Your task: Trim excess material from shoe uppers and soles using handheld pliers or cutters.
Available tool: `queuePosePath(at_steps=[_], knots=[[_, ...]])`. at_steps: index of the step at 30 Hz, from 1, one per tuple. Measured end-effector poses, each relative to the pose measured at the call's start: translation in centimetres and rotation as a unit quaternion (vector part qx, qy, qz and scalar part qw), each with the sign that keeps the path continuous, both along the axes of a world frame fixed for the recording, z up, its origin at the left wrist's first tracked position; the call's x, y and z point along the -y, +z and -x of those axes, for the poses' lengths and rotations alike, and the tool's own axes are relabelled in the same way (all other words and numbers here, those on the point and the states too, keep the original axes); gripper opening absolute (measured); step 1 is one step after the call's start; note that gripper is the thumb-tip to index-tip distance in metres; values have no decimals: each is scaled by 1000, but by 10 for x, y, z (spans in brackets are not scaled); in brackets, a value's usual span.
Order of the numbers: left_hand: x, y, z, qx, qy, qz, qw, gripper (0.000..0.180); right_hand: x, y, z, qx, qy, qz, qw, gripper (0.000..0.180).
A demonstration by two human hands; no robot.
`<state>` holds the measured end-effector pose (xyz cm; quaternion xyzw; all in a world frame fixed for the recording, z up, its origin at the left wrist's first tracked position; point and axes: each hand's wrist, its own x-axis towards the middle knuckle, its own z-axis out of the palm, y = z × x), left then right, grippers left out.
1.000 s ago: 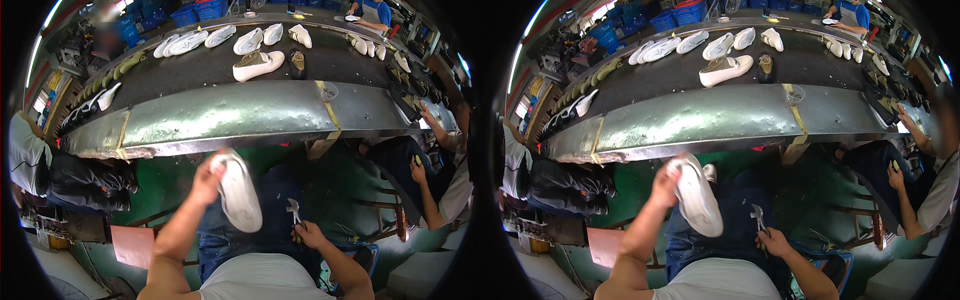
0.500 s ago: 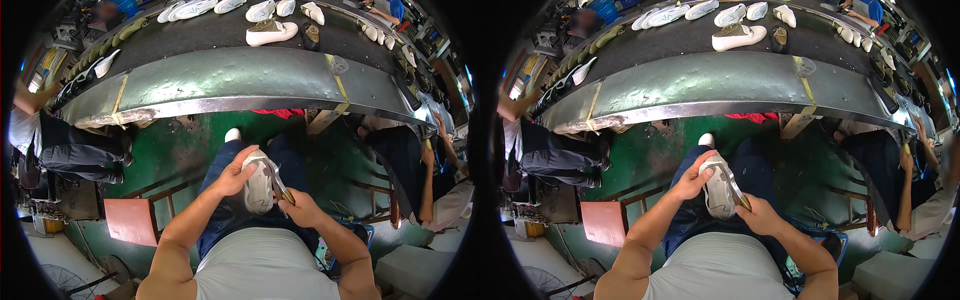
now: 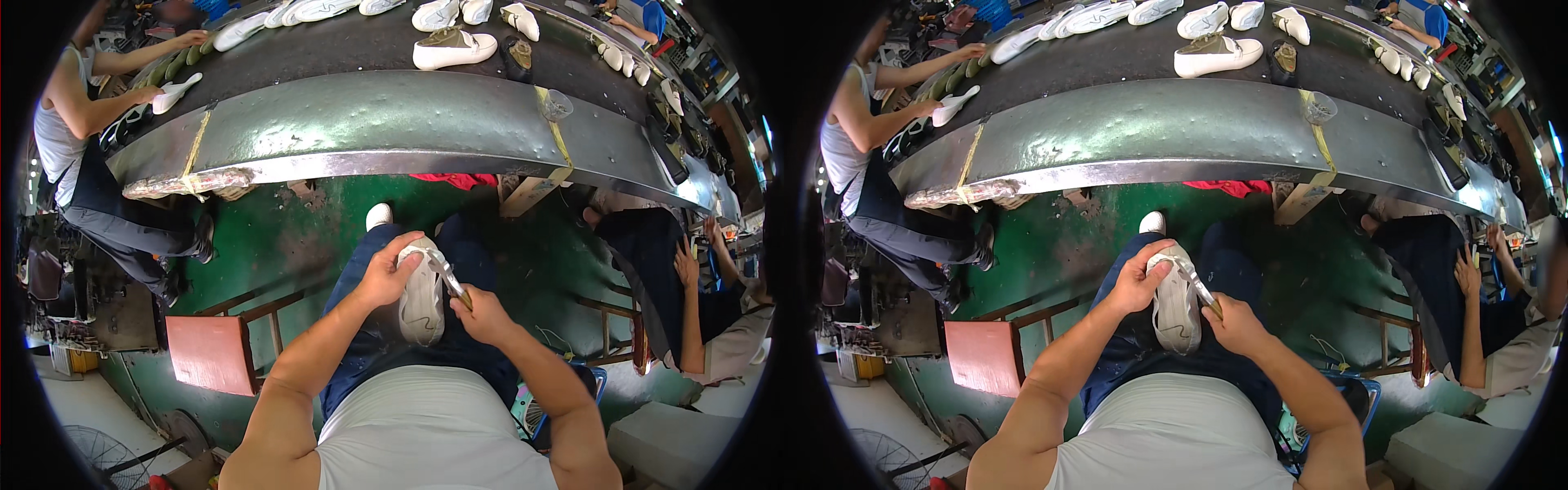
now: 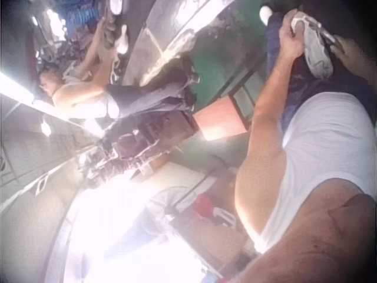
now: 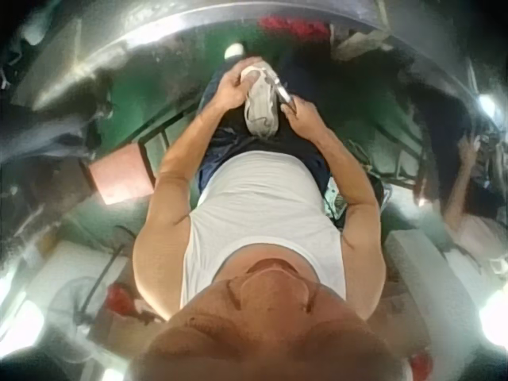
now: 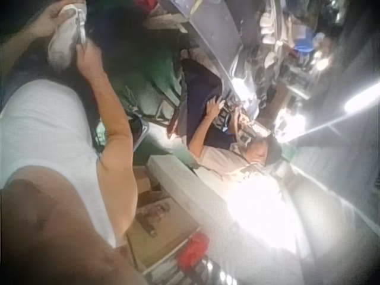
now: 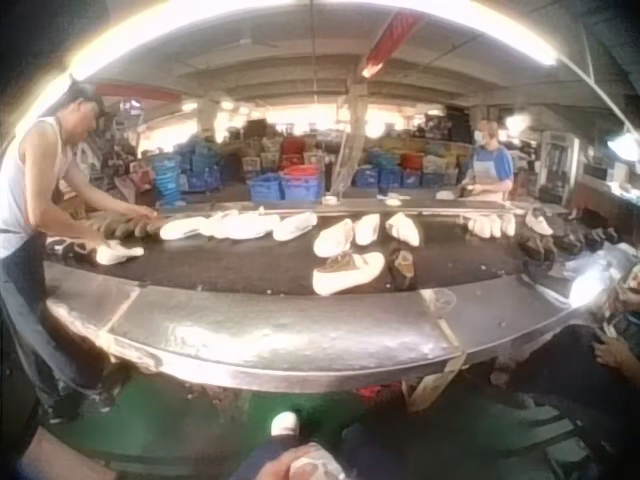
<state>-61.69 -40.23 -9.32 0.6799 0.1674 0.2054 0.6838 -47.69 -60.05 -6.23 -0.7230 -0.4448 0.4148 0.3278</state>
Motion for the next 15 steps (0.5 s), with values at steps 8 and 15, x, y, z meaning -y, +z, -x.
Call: queuePosePath(at_steps=[8,15], knots=[[-6,-2,-6,-36,-15,58,998,41,6,-15,10,161,-52,-105,980,27],[3,6,-13,-33,21,155,987,44,16,35,6,179,-2,-29,983,19]])
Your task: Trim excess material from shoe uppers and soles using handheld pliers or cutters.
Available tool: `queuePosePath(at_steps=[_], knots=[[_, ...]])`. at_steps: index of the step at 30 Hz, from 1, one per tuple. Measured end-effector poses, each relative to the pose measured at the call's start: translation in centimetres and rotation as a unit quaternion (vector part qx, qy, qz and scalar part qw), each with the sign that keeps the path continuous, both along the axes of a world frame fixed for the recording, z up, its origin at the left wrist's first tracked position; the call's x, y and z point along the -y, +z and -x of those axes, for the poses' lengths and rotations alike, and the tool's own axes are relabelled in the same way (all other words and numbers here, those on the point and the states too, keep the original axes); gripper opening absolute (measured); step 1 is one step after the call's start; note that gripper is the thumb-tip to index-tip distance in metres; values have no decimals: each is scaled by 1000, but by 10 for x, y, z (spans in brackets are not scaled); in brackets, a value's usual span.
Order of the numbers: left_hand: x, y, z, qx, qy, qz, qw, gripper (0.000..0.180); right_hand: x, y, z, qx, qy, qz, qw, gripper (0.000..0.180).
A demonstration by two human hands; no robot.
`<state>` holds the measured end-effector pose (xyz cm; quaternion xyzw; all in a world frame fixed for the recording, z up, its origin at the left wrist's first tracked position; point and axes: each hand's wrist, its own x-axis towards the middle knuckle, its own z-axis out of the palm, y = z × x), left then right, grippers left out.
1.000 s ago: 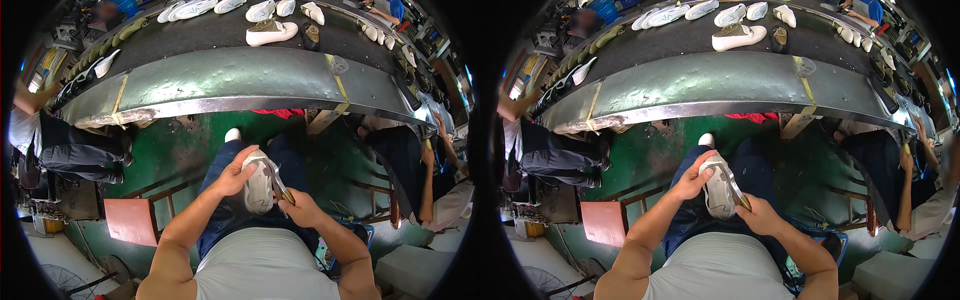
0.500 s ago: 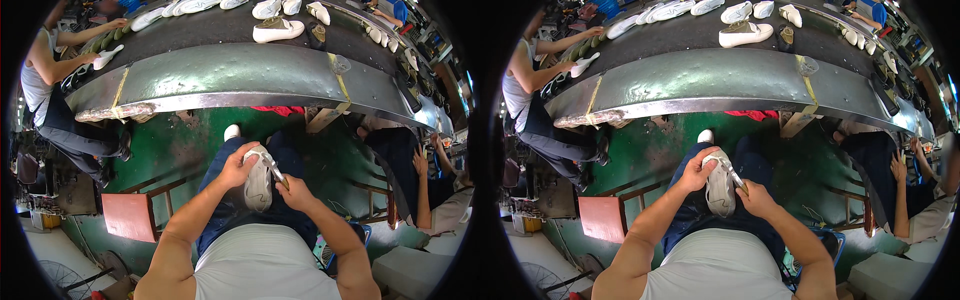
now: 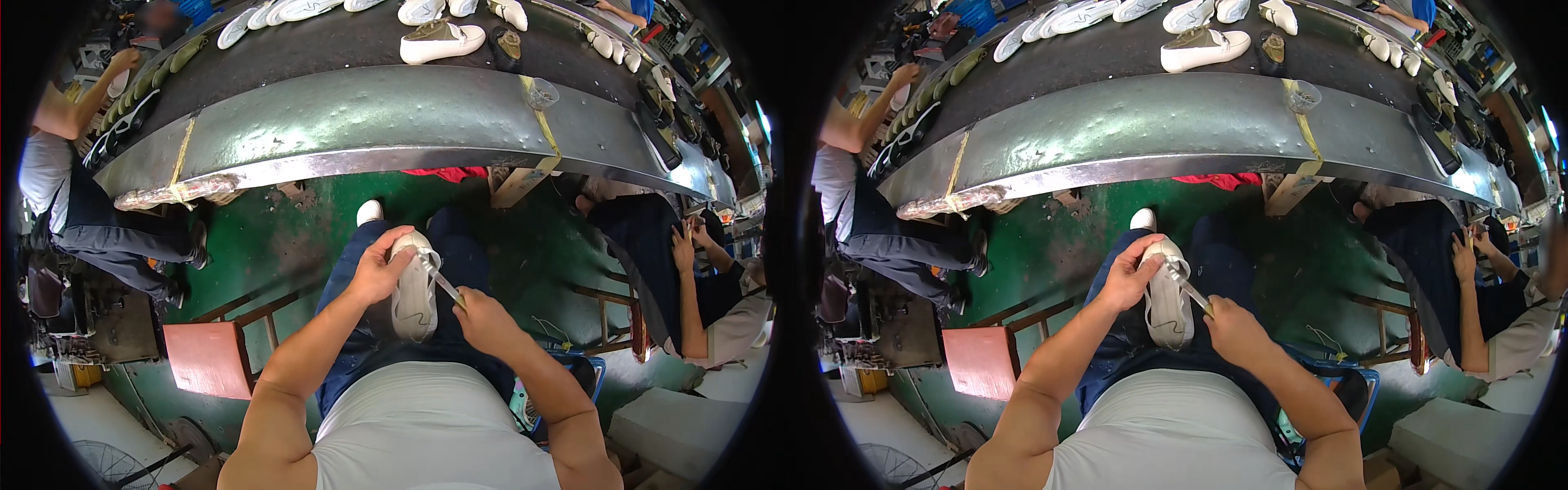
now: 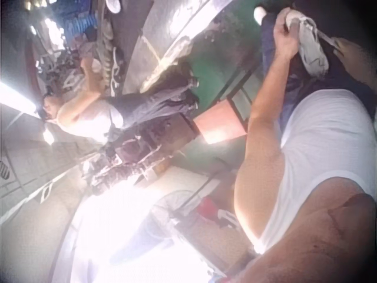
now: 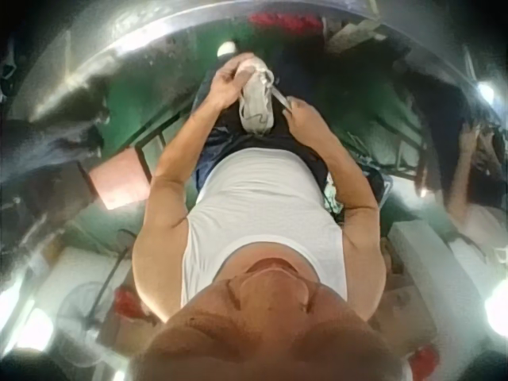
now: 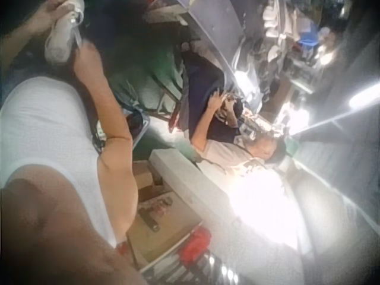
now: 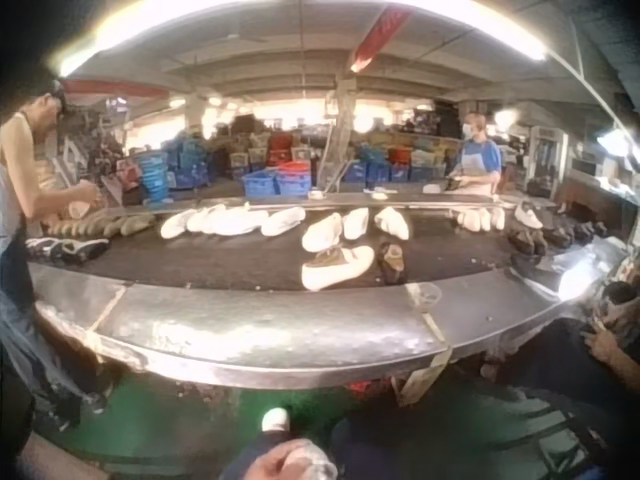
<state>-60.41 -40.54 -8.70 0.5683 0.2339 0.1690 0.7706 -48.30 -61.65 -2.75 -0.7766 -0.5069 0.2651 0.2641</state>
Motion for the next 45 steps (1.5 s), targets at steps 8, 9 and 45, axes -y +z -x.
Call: queuePosePath(at_steps=[8,9,45], knots=[[3,10,-5,-12,-20,-28,999,46,-3,23,4,-169,-73,-88,979,24],[4,10,-3,-18,-36,-53,998,50,-9,15,5,-84,-84,-185,976,23],[23,77,9,1,-369,-635,678,18,44,17,-25,-354,-62,-101,928,62]])
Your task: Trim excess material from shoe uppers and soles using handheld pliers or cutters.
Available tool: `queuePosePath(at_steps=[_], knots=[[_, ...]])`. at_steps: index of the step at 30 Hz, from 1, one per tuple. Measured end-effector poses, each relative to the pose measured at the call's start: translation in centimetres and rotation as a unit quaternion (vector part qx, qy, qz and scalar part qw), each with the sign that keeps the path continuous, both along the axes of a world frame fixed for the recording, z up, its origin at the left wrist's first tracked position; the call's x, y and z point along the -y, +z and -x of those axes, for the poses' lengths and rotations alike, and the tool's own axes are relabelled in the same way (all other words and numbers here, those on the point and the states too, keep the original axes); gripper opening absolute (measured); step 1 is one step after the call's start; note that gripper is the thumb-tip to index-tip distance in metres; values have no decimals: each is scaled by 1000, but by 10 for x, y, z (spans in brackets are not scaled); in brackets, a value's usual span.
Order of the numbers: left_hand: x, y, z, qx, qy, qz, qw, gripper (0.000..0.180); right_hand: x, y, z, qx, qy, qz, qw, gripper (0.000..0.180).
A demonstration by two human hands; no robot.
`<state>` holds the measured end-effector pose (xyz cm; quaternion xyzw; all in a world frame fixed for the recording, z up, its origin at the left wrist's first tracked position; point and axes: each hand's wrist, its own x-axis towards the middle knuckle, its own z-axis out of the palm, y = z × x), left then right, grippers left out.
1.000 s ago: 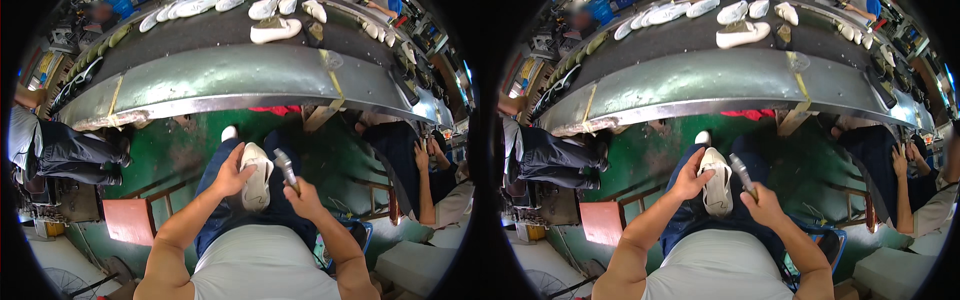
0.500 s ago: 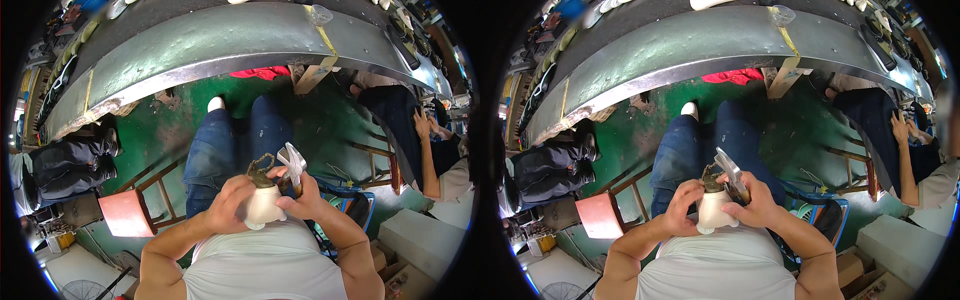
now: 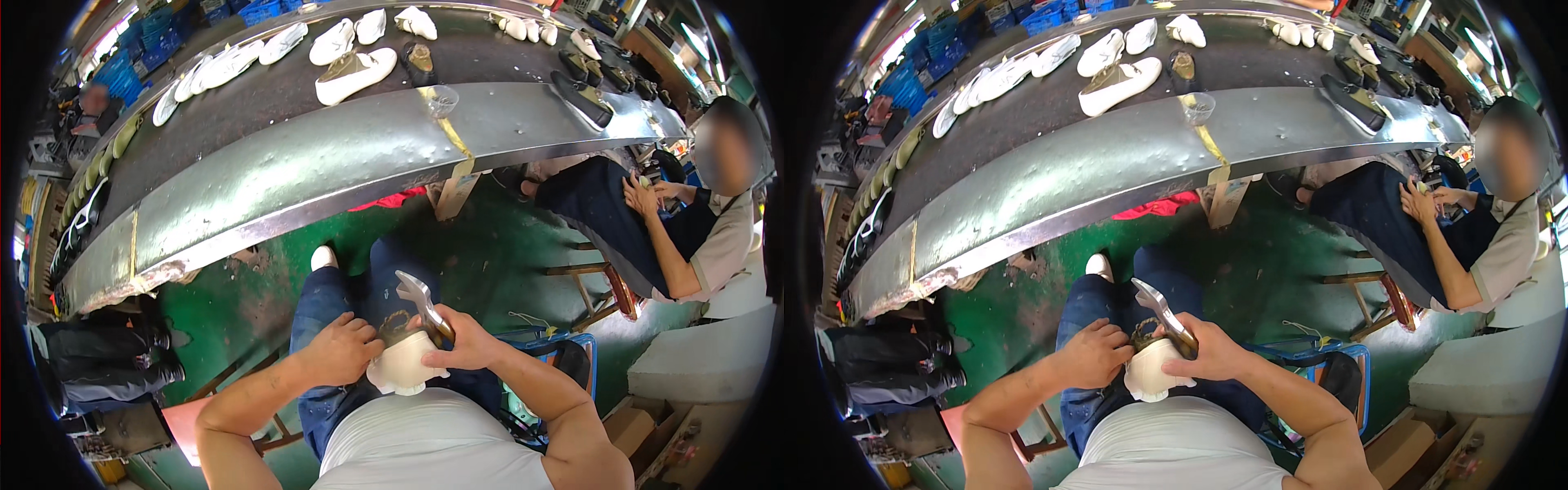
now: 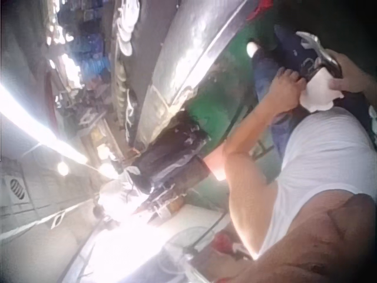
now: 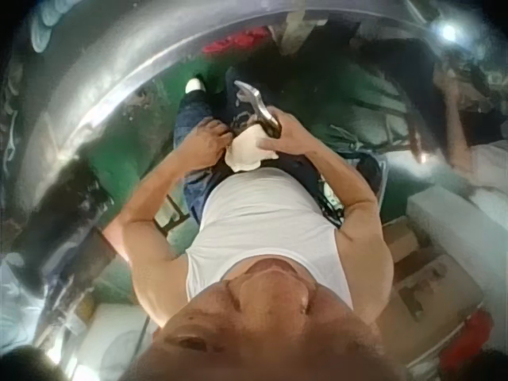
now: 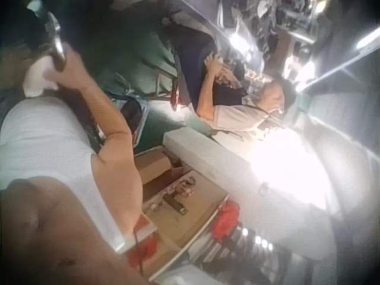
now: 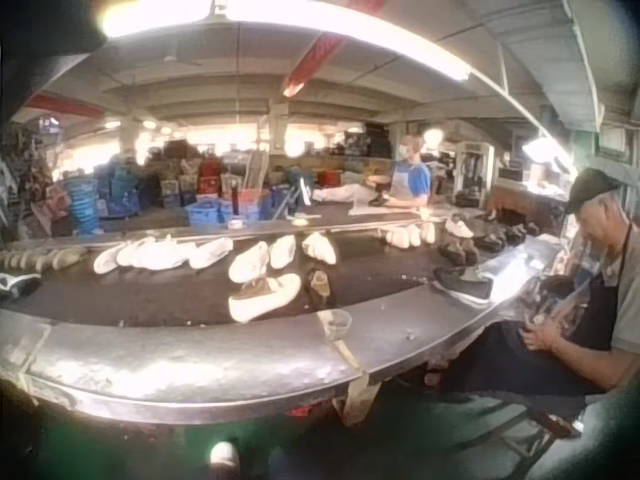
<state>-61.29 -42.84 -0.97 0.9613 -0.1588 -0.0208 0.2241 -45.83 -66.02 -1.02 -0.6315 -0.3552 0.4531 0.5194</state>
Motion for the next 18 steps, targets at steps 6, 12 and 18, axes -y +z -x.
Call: queuePosePath(at_steps=[6,12,18], knots=[[-67,-16,-27,-293,-37,-339,893,34,2,-21,-9,-74,-5,-52,996,60],[-8,-88,27,-57,102,307,945,84,-19,-37,-22,-157,-118,-74,978,44],[43,-90,8,15,366,352,862,56,-68,-63,-22,-87,-227,-27,970,53]])
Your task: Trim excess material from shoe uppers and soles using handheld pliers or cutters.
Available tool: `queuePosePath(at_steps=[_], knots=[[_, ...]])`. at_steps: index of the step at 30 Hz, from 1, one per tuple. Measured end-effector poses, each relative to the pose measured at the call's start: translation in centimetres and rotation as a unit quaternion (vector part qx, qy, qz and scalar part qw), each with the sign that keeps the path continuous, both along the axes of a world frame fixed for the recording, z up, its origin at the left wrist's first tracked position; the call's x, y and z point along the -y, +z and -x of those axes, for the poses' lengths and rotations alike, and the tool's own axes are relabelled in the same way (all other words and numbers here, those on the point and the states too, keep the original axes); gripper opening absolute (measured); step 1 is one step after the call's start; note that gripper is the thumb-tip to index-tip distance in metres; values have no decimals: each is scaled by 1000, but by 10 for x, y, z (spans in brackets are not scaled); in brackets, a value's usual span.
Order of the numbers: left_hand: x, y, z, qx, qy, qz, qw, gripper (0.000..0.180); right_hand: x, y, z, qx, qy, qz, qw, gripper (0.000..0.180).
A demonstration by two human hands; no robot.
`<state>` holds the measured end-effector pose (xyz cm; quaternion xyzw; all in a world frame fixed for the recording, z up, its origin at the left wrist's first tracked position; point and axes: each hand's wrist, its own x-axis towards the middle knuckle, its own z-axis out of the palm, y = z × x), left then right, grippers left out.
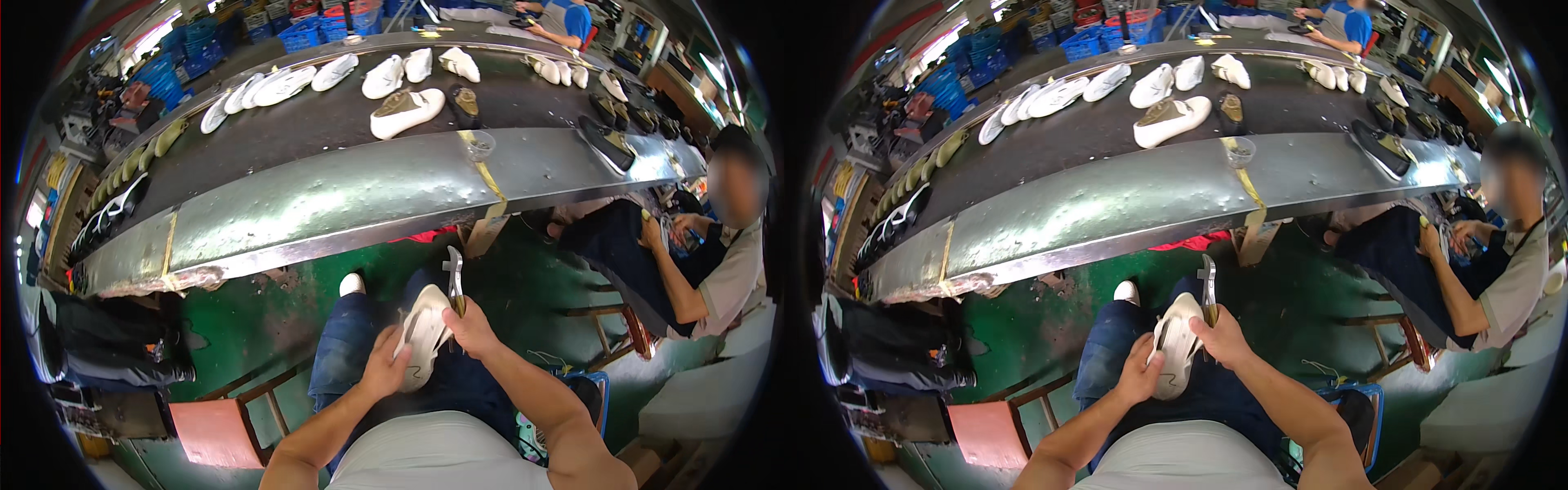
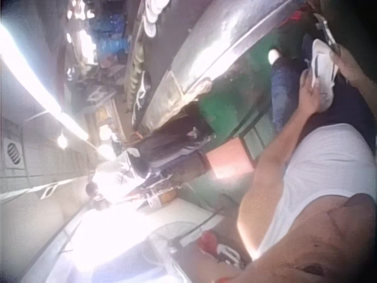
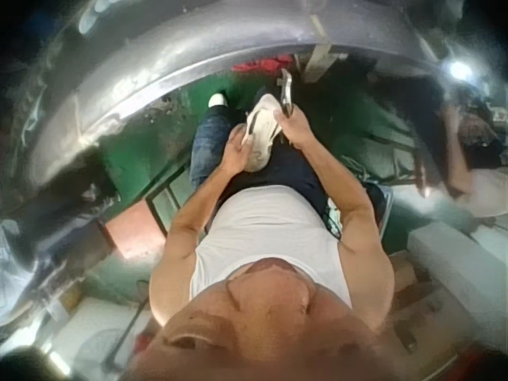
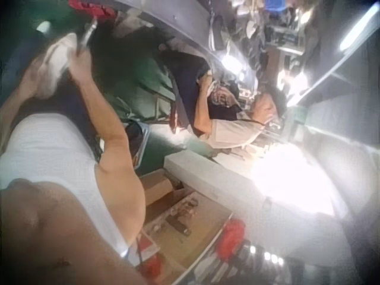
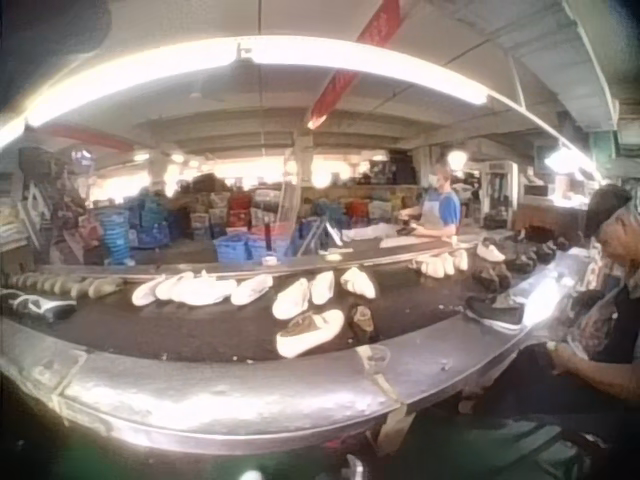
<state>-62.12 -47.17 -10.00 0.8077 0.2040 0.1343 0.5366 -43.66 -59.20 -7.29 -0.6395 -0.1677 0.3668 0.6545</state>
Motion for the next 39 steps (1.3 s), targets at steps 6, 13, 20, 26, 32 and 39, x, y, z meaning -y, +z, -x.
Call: queuePosePath(at_steps=[6,13,20,26,32,39], knots=[[-10,15,11,-173,77,49,981,45,15,-61,54,9,25,150,988,62],[-24,-8,18,-153,-13,391,908,42,48,-23,36,77,107,213,968,34],[-1,-17,28,-74,-91,295,948,93,91,54,25,256,336,325,846,33],[13,-21,32,-103,-124,244,956,88,78,58,25,393,405,251,786,28],[20,-6,10,-19,41,618,785,73,38,75,22,356,545,359,669,25],[9,-56,5,-171,155,265,936,65,59,28,52,312,406,257,820,32]])
